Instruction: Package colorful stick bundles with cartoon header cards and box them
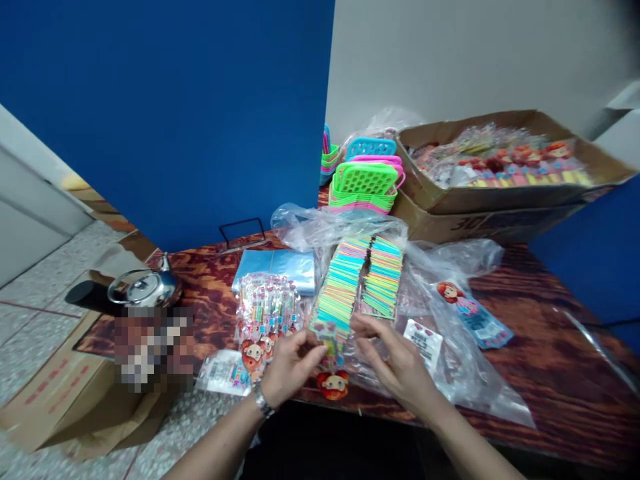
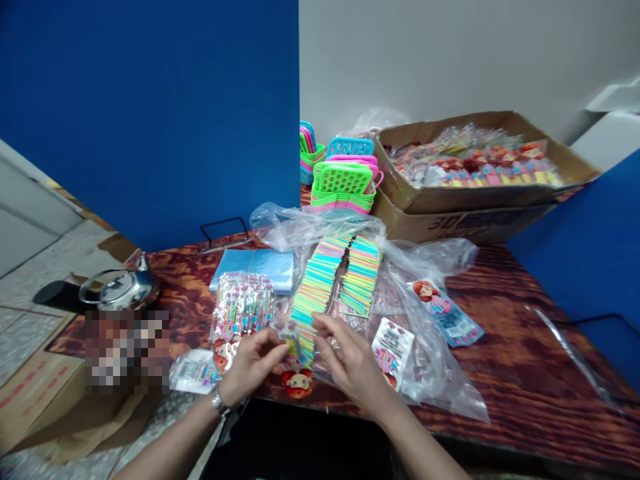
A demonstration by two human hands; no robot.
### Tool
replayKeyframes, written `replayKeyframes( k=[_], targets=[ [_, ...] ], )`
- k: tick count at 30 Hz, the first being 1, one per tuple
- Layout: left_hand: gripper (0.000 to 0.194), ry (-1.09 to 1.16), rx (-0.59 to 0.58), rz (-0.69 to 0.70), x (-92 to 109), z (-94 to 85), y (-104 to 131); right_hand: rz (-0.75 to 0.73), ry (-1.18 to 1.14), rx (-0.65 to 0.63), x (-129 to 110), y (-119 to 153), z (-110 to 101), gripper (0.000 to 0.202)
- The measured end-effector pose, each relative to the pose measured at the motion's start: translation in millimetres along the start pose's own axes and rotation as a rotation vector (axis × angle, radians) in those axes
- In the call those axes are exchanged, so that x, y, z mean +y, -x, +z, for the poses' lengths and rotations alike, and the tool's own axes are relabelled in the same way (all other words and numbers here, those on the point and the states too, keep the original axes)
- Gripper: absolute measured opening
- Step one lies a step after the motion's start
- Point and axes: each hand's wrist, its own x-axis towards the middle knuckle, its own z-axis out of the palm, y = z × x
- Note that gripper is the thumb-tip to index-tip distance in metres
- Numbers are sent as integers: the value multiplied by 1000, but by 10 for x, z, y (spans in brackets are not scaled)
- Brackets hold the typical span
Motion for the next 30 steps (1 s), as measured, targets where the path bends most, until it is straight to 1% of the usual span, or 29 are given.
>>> replayKeyframes(
  k=[2, 5, 6, 8, 10, 12, 14, 16, 18, 21, 23, 27, 30],
  targets=[
    [23, -108, 52, -39, -65, -316, 13, 19, 76, 3, 125, 31, -73, 33],
    [23, -332, 94, -49, -224, -770, -62, 61, 234, -30, 431, 101, -229, 32],
    [23, -410, 113, -50, -298, -876, -110, 88, 304, -50, 549, 129, -279, 32],
    [20, -563, 164, -14, -467, -997, -219, 149, 518, -92, 772, 189, -368, 31],
    [18, -663, 254, 29, -635, -1010, -317, 244, 782, -132, 951, 256, -447, 31],
    [29, -689, 345, 56, -768, -968, -380, 359, 963, -190, 1075, 331, -519, 32],
    [42, -671, 392, 77, -852, -925, -404, 460, 1012, -257, 1162, 407, -579, 35],
    [49, -641, 395, 82, -890, -906, -402, 516, 983, -310, 1239, 473, -620, 38],
    [50, -610, 387, 60, -896, -905, -389, 533, 926, -323, 1314, 518, -644, 36],
    [52, -580, 373, 2, -879, -907, -369, 514, 838, -268, 1411, 538, -657, 25],
    [54, -570, 367, -37, -867, -900, -362, 478, 818, -249, 1448, 525, -659, 21],
    [56, -558, 376, -92, -852, -885, -358, 433, 873, -268, 1457, 483, -668, 23],
    [55, -549, 395, -90, -834, -891, -366, 416, 907, -287, 1442, 467, -704, 28]
  ],
)
